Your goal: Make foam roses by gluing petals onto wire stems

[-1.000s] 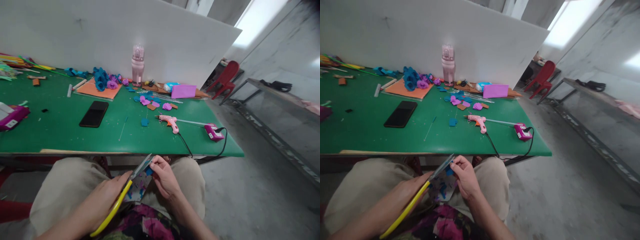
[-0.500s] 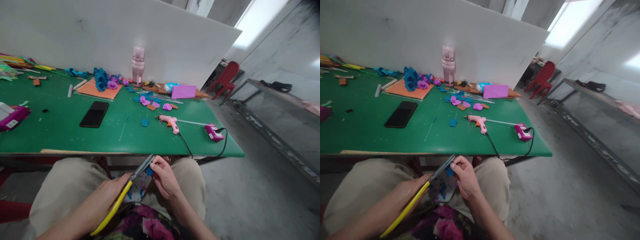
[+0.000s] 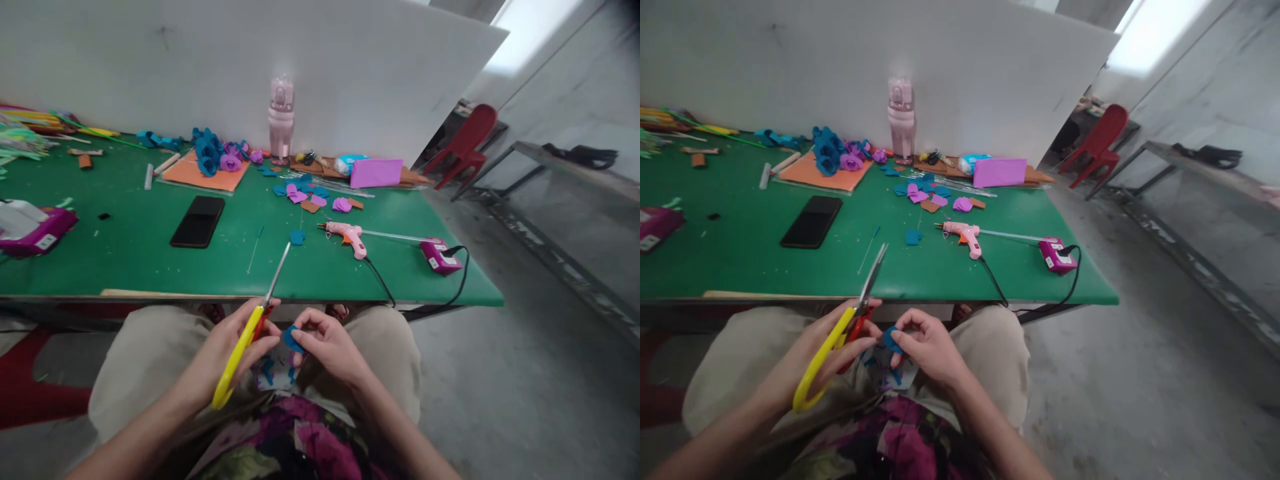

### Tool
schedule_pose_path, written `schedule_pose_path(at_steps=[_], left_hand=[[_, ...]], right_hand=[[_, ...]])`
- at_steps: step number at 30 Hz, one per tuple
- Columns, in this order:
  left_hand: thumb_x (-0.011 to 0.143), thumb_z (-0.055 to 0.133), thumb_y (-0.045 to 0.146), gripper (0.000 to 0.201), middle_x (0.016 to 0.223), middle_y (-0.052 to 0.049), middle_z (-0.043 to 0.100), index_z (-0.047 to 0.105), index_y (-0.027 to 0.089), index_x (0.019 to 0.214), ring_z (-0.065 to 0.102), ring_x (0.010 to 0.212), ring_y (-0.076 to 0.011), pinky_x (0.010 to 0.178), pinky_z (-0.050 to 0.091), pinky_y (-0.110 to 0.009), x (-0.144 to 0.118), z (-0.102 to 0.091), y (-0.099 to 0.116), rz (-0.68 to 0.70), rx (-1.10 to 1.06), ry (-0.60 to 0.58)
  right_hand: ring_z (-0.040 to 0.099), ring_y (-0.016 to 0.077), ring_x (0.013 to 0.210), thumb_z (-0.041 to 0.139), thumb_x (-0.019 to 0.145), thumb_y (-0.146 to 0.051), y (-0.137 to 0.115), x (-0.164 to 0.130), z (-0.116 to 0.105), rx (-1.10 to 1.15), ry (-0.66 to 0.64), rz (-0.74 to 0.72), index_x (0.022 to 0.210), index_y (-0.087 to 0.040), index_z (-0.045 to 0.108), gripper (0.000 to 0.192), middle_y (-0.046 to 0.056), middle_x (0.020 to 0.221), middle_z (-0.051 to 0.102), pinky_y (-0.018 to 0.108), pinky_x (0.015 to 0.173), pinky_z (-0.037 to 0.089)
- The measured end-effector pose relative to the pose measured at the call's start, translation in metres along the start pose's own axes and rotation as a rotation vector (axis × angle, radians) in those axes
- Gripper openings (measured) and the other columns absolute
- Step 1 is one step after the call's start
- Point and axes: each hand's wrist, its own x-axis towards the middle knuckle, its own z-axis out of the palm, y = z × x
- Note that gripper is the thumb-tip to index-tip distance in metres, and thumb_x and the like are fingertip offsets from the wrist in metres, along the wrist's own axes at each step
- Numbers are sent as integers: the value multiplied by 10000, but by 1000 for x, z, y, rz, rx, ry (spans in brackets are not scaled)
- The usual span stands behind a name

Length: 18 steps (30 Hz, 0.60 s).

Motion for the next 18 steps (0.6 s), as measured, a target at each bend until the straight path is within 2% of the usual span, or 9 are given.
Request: schedule_pose_path(at_steps=[3, 7, 13, 16, 18], left_hand=[[724, 565, 284, 468, 789, -9, 590, 449, 177, 1164, 551, 698, -123, 626, 460, -227, 5, 5, 2, 28, -31, -41], [714, 558, 249, 445, 758, 9, 550, 457, 174, 1141, 532, 675, -108, 617, 451, -217, 6, 11, -2, 36, -55, -31], [730, 549, 273, 474, 760, 17, 537, 406, 198, 1176, 541, 636, -105, 576, 451, -216, 9, 29, -3, 2, -174, 196], [733, 554, 304, 499, 771, 17, 537, 384, 203, 1191, 552, 642, -107, 595, 461, -224, 15, 41, -10, 15, -221, 308], [754, 528, 309, 483, 797, 5, 544, 375, 198, 1199, 561, 675, -113, 636, 468, -235, 16, 43, -15, 38, -181, 323]], right_hand=[[501, 72, 396, 626, 722, -377, -2, -1, 2, -64, -30, 12, 752, -182, 506, 232, -61, 508, 546, 187, 438, 400], [501, 70, 439, 636, 714, -362, -4, -2, 1, -72, -22, 21, 745, -179, 534, 211, -56, 556, 527, 186, 449, 400], [521, 91, 659, 709, 650, -268, 7, 2, 6, 7, 145, -79, 829, -201, 591, 225, -32, 741, 576, 193, 608, 407], [504, 92, 634, 705, 654, -278, 15, 7, 11, 146, 246, -94, 778, -188, 598, 187, -30, 699, 569, 206, 619, 398], [494, 92, 616, 711, 644, -275, 16, 10, 11, 215, 282, -90, 749, -176, 605, 178, -29, 671, 564, 214, 621, 394]])
